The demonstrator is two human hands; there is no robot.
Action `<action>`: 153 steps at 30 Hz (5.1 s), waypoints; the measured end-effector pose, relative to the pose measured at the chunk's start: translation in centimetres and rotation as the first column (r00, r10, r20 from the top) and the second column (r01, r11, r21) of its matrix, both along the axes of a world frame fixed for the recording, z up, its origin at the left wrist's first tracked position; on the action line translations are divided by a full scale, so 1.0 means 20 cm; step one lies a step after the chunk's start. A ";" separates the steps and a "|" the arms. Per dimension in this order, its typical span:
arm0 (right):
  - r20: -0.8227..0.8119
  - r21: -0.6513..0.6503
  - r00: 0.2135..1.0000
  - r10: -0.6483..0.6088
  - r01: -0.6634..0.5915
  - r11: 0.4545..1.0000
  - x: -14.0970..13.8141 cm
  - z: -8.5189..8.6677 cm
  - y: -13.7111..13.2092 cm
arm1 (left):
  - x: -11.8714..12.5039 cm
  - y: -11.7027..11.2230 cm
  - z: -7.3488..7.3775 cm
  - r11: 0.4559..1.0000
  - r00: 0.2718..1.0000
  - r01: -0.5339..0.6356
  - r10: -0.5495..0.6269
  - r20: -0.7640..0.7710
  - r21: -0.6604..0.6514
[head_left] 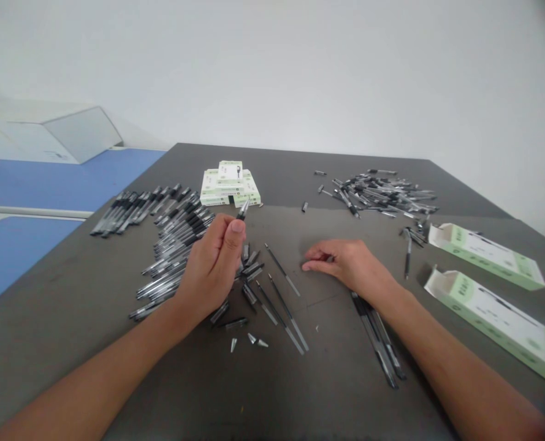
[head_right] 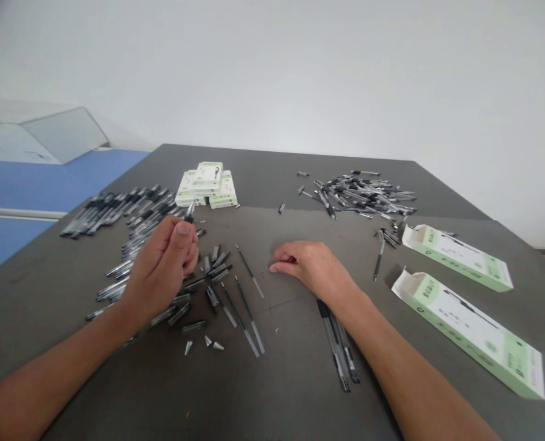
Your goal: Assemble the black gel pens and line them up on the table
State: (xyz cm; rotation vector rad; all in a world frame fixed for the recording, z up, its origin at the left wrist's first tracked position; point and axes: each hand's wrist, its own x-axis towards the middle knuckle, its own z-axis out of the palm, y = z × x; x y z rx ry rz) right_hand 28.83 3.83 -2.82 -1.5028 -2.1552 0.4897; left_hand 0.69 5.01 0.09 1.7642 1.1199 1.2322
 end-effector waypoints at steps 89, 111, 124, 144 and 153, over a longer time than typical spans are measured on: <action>-0.026 -0.149 0.999 0.021 -0.025 0.989 -0.46 0.30 -0.13 | 0.00 -0.01 -0.03 0.989 0.967 0.132 -0.112 0.228 -0.072; -0.877 -0.480 0.106 -0.469 -0.247 0.842 -0.27 0.17 -0.26 | 0.05 -0.25 0.04 0.889 0.829 0.402 -0.456 -0.325 -0.220; -0.898 -0.358 0.295 -0.328 -0.054 0.932 -0.27 0.18 -0.33 | 0.05 -0.34 0.09 0.887 0.875 0.384 -0.438 -0.205 -0.257; -0.889 -0.220 0.419 -0.182 -0.043 0.974 -0.27 0.21 -0.36 | 0.06 -0.32 0.08 0.883 0.863 0.422 -0.461 -0.206 -0.206; -0.551 0.215 0.834 -0.023 0.169 0.962 -0.19 0.20 -0.36 | 0.07 -0.27 0.04 0.886 0.855 0.440 -0.463 -0.233 -0.145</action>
